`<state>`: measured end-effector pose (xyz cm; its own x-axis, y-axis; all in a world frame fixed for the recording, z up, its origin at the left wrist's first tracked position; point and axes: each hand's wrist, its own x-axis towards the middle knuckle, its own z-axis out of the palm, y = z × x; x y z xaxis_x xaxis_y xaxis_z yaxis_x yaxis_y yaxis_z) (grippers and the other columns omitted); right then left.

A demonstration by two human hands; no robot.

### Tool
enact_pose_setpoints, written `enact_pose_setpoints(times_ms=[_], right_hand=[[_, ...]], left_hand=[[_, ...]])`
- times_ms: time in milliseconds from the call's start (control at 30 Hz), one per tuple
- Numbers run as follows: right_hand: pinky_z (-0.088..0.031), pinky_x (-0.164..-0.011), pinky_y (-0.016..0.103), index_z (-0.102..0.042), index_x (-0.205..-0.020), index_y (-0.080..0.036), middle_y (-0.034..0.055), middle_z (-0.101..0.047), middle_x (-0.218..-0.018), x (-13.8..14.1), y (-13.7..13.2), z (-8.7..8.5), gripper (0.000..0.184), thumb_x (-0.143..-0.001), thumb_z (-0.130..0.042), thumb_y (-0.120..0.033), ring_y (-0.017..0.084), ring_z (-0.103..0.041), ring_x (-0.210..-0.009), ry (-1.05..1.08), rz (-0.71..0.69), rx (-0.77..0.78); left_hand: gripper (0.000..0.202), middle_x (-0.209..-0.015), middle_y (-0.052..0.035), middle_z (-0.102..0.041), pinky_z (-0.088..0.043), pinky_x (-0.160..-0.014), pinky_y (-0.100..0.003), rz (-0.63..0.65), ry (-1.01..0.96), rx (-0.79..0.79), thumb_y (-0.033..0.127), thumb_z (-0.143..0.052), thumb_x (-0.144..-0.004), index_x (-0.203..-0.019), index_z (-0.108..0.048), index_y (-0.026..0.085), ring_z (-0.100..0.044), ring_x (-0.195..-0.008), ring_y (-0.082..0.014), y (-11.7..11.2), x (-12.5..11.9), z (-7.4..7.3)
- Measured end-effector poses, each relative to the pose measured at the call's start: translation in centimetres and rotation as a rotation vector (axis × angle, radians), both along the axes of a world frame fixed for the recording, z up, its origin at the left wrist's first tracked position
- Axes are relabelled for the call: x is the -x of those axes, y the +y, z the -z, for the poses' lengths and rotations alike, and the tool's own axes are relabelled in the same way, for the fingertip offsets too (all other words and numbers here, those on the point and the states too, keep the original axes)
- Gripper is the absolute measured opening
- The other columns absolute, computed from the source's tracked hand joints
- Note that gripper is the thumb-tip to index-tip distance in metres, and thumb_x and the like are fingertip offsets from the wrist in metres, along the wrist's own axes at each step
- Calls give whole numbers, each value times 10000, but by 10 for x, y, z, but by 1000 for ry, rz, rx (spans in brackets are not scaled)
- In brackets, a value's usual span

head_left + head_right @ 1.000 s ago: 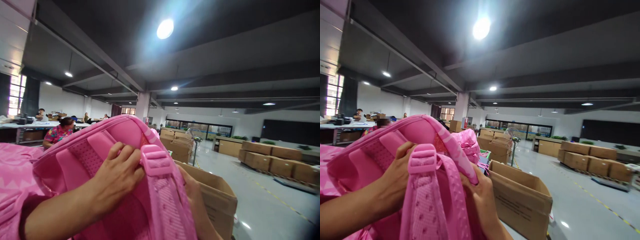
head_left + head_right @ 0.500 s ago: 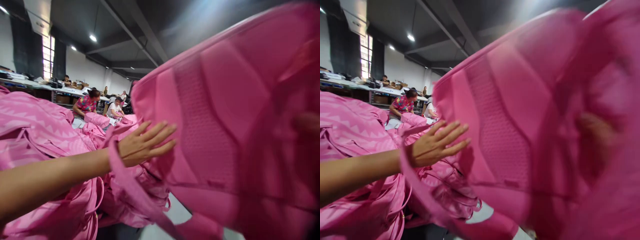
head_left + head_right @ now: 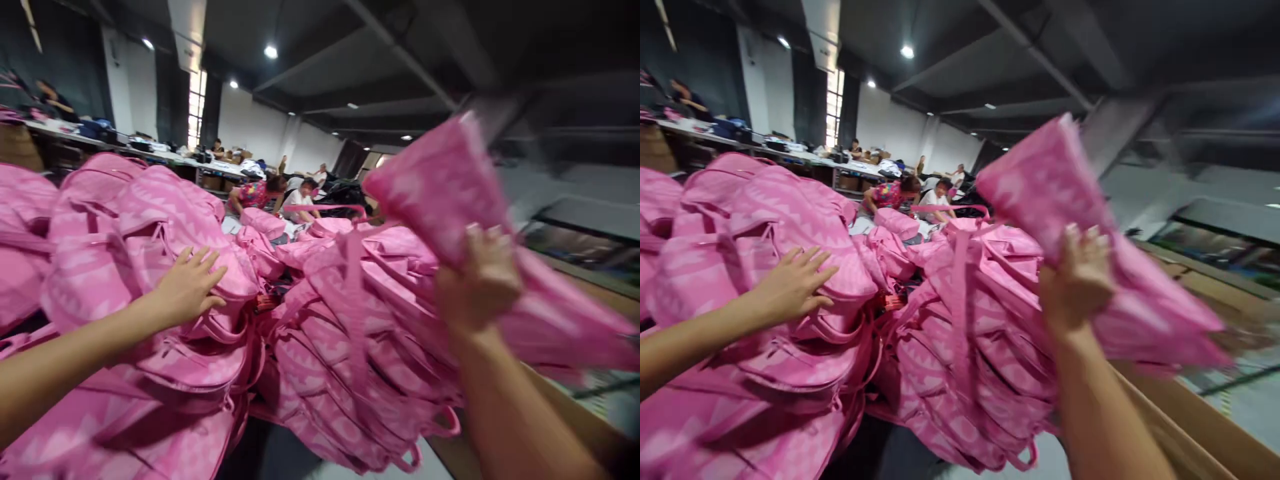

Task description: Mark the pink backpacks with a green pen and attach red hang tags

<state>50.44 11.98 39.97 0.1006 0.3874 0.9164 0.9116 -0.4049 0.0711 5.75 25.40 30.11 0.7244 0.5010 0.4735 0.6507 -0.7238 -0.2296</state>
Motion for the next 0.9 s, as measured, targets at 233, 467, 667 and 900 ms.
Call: enact_pose_setpoints(times_ms=[233, 467, 667, 900], right_hand=[[-464, -993, 492, -489, -1441, -92, 229, -476, -1445, -18, 58, 115, 554, -910, -514, -251, 388, -498, -1300, 129, -24, 279], [-360, -1093, 606, -520, -1396, -50, 286, -466, -1423, 6, 26, 80, 554, -941, -566, -363, 448, -440, -1337, 81, -113, 271], [-498, -1016, 411, -601, -1307, -223, 98, -671, -1214, 122, 44, 88, 368, -953, -521, -164, 246, -632, -1139, 161, -496, -138], [-554, -770, 310, -635, -1025, -57, 86, -687, -942, 205, 213, 192, 170, -964, -548, -190, 169, -665, -841, 1003, -648, 327]], left_hand=[[427, -1206, -165, -651, -394, -1020, -505, -50, 45, 70, 458, -498, -957, -1177, -646, 123, -589, -1140, -316, -10, 34, 8], [484, -1307, -159, -615, -375, -1065, -519, -38, -71, 24, 507, -513, -945, -1248, -607, 141, -574, -1196, -318, -13, 56, 36], [518, -1357, -148, -581, -362, -1080, -549, -55, -146, 52, 464, -575, -915, -1347, -522, 184, -554, -1230, -331, -28, 71, 57], [577, -1383, -121, -572, -356, -1113, -539, -71, -240, 96, 471, -621, -890, -1394, -477, 229, -528, -1279, -313, -33, 88, 77]])
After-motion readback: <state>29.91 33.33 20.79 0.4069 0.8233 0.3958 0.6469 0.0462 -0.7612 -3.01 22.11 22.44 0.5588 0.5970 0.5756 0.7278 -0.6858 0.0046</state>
